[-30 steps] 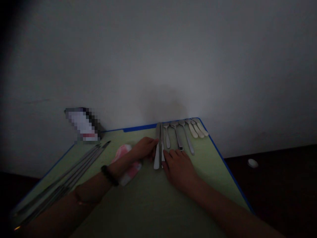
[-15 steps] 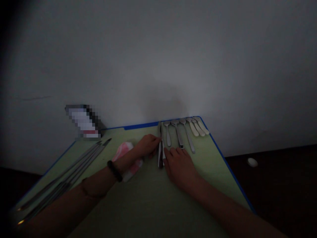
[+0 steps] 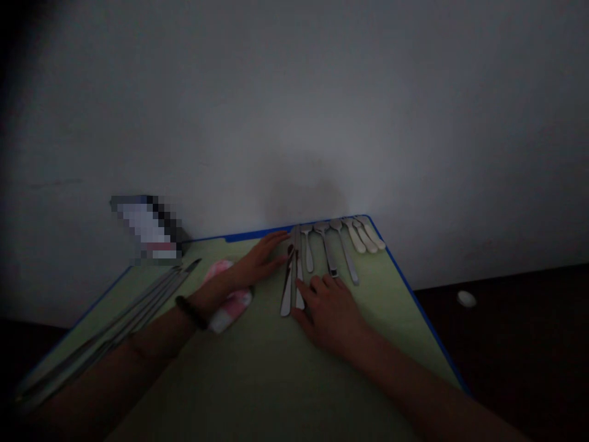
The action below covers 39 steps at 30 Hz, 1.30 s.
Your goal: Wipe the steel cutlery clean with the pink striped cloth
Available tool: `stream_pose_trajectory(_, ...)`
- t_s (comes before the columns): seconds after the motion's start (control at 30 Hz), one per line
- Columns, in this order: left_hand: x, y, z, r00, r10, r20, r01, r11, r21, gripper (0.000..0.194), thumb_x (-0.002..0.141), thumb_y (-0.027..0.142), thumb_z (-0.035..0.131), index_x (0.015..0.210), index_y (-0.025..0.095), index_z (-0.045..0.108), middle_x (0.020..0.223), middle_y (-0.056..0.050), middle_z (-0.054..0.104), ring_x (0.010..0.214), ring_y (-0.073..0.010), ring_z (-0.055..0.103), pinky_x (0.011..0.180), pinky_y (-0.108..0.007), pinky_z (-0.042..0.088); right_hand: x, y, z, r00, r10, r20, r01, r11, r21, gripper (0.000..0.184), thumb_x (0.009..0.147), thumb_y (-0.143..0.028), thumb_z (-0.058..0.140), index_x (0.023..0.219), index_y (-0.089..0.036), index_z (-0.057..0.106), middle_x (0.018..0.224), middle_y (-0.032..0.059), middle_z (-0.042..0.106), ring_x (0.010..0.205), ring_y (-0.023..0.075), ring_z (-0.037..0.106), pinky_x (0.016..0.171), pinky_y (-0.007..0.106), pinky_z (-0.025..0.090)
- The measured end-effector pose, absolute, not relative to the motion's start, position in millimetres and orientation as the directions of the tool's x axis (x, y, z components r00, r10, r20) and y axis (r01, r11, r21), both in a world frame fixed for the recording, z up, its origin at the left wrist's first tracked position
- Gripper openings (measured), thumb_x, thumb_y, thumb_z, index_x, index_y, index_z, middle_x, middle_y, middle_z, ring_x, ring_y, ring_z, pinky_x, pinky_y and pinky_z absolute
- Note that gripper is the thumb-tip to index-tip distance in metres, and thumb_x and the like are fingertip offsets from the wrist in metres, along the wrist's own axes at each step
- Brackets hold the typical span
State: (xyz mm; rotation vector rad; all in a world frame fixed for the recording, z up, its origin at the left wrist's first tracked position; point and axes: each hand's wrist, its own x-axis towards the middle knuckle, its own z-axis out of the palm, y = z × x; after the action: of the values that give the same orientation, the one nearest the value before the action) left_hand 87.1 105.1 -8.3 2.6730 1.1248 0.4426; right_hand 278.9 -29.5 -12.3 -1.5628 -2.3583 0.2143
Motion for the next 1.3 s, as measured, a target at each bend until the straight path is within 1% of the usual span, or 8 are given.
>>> stream_pose_trajectory(0.1, 84, 110, -14, 0.725, 0.666, 0.176, 0.613, -0.740, 0.278, 0.057, 0.085, 0.043, 0.050, 0.135, 0.019, 0.036, 0.145, -0.010, 0.033, 0.132, -0.0234, 0.029, 0.108, -0.039, 0.024, 281, -29, -14, -0.357, 0.920, 0.163, 0.869, 0.391, -0.304, 0.055, 0.087, -0.047, 0.040, 0.133, -0.017, 0.041, 0.107, 0.0114, 0.058, 0.101, 0.0249, 0.048, 0.089, 0.042, 0.036)
stream_pose_trajectory(0.2, 86, 110, -21, 0.737, 0.655, 0.168, 0.610, -0.751, 0.254, 0.057, 0.087, 0.047, 0.046, 0.135, 0.017, 0.037, 0.145, -0.010, 0.034, 0.133, -0.0256, 0.026, 0.109, -0.042, 0.020, 282, -28, -15, -0.359, 0.921, 0.154, 0.869, 0.390, -0.304, 0.054, 0.087, -0.045, 0.039, 0.132, -0.016, 0.042, 0.107, 0.0117, 0.058, 0.101, 0.0249, 0.049, 0.090, 0.042, 0.037)
stream_pose_trajectory(0.63, 97, 103, -27, 0.674, 0.710, 0.205, 0.684, -0.704, 0.191, 0.055, 0.091, 0.052, 0.032, 0.135, 0.019, 0.034, 0.145, -0.008, 0.034, 0.133, -0.0237, 0.028, 0.109, -0.039, 0.017, 281, -26, -14, -0.358, 0.927, 0.113, 0.880, 0.375, -0.292, 0.053, 0.088, -0.041, 0.039, 0.134, -0.014, 0.040, 0.110, 0.0116, 0.058, 0.102, 0.0264, 0.050, 0.092, 0.044, 0.039)
stream_pose_trajectory(0.83, 96, 103, -31, 0.629, 0.746, 0.220, 0.727, -0.664, 0.173, 0.070, 0.088, 0.058, 0.032, 0.137, 0.008, 0.028, 0.144, -0.017, 0.033, 0.133, -0.0268, 0.027, 0.109, -0.039, 0.017, 285, -24, -15, -0.356, 0.924, 0.138, 0.869, 0.381, -0.314, 0.055, 0.087, -0.045, 0.042, 0.133, -0.017, 0.041, 0.108, 0.0105, 0.060, 0.100, 0.0246, 0.053, 0.091, 0.042, 0.042)
stream_pose_trajectory(0.9, 96, 104, -33, 0.625, 0.750, 0.214, 0.729, -0.660, 0.181, 0.071, 0.088, 0.059, 0.032, 0.137, 0.008, 0.028, 0.143, -0.017, 0.033, 0.133, -0.0277, 0.026, 0.109, -0.040, 0.017, 287, -24, -15, -0.351, 0.925, 0.143, 0.861, 0.379, -0.339, 0.055, 0.086, -0.046, 0.044, 0.132, -0.017, 0.041, 0.106, 0.0103, 0.060, 0.099, 0.0239, 0.054, 0.090, 0.042, 0.043)
stream_pose_trajectory(1.03, 97, 106, -33, 0.615, 0.752, 0.237, 0.699, -0.659, 0.278, 0.065, 0.089, 0.054, 0.035, 0.136, 0.010, 0.029, 0.142, -0.017, 0.036, 0.132, -0.0274, 0.029, 0.109, -0.042, 0.020, 290, -24, -15, -0.358, 0.922, 0.148, 0.837, 0.387, -0.386, 0.054, 0.085, -0.046, 0.046, 0.131, -0.019, 0.042, 0.108, 0.0099, 0.058, 0.099, 0.0230, 0.054, 0.090, 0.042, 0.044)
stream_pose_trajectory(1.17, 90, 102, -20, 0.591, 0.754, 0.287, 0.672, -0.657, 0.342, 0.050, 0.094, 0.041, 0.031, 0.134, 0.011, 0.031, 0.136, -0.017, 0.043, 0.124, -0.0229, 0.041, 0.104, -0.039, 0.032, 289, -29, -15, -0.299, 0.926, 0.229, 0.823, 0.372, -0.430, 0.047, 0.085, -0.039, 0.047, 0.129, -0.021, 0.043, 0.108, 0.0087, 0.054, 0.095, 0.0201, 0.055, 0.086, 0.039, 0.047)
stream_pose_trajectory(1.3, 59, 83, 9, 0.620, 0.719, 0.314, 0.628, -0.695, 0.351, 0.034, 0.092, 0.034, 0.038, 0.118, 0.016, 0.049, 0.126, -0.010, 0.052, 0.117, -0.0186, 0.048, 0.100, -0.032, 0.037, 278, -33, -15, -0.307, 0.879, 0.365, 0.812, 0.442, -0.381, 0.035, 0.085, -0.030, 0.048, 0.119, -0.021, 0.050, 0.105, 0.0086, 0.054, 0.097, 0.0195, 0.053, 0.087, 0.038, 0.045)
